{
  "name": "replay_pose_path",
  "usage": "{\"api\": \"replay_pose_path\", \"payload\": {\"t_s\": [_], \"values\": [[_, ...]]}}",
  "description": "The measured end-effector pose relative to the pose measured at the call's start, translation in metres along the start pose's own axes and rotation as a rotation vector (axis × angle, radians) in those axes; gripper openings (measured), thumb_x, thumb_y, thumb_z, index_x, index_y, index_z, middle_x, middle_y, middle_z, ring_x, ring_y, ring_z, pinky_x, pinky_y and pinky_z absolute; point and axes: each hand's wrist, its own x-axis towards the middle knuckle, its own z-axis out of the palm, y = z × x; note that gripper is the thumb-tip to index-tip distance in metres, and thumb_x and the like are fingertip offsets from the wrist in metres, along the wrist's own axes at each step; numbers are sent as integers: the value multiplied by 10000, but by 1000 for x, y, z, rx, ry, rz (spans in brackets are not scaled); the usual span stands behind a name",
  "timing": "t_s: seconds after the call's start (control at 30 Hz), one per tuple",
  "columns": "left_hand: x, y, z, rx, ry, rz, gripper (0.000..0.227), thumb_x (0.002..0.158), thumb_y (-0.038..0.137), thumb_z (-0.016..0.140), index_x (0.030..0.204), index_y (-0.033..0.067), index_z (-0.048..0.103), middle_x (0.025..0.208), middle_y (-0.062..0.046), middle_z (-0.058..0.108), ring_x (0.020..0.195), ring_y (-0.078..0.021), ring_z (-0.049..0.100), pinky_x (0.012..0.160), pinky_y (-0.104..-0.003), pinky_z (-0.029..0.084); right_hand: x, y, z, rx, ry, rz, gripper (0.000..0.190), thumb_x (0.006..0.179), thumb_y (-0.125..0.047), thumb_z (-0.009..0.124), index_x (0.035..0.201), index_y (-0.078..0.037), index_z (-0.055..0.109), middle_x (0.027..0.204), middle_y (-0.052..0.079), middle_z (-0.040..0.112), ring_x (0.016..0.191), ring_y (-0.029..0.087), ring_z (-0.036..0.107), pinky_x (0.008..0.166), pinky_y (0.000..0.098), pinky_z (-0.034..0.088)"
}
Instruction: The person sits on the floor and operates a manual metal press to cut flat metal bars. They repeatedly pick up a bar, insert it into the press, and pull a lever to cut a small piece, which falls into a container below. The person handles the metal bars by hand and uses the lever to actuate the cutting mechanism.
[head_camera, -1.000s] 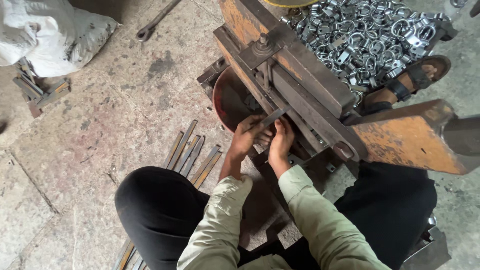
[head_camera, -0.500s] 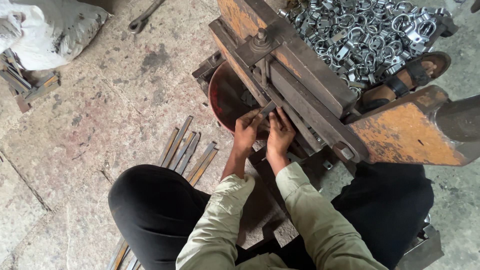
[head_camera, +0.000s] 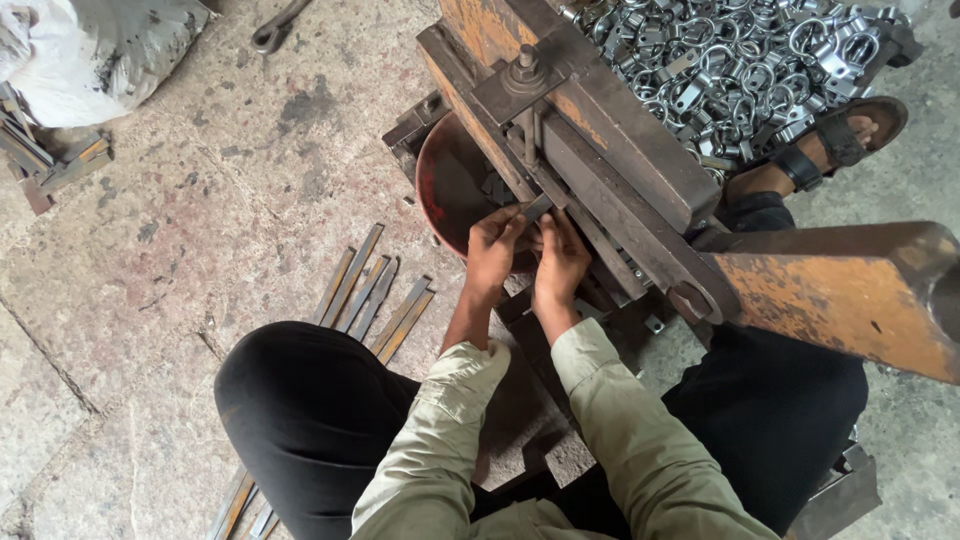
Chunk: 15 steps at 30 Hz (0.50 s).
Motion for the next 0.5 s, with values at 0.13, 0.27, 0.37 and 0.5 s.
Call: {"api": "replay_pose_path", "payload": {"t_s": [0.13,0.27,0.37,0.5], "values": [[1,7,5,-3,12,-9,302,1041,75,552,1256,-109,662,827,-84,727,702,-138,695,701,-278,581,0,-1,0,11,-15,6,350,983,-104,679,1288,68,677,1118,94,728,891,117,676,746,233,559],[0,17,8,45,41,-17,294,1056,67,552,1252,-118,670,806,-78,707,671,-127,661,666,-265,550,-5,-7,-1,-11,-45,0,330,991,-94,657,1276,69,688,1084,59,716,894,99,658,759,225,543],[-1,23,11,81,38,-7,298,1026,39,537,1242,-119,668,801,-77,703,653,-131,662,640,-273,552,-4,-6,0,31,-59,9,318,994,-90,649,1268,67,688,1025,40,694,848,96,634,750,238,544],[2,22,11,88,27,-4,300,1015,29,527,1241,-117,661,798,-87,704,649,-140,668,638,-275,557,-2,-1,-3,90,-100,12,308,1018,-64,630,1278,89,694,980,37,659,795,93,582,724,236,512]]}}
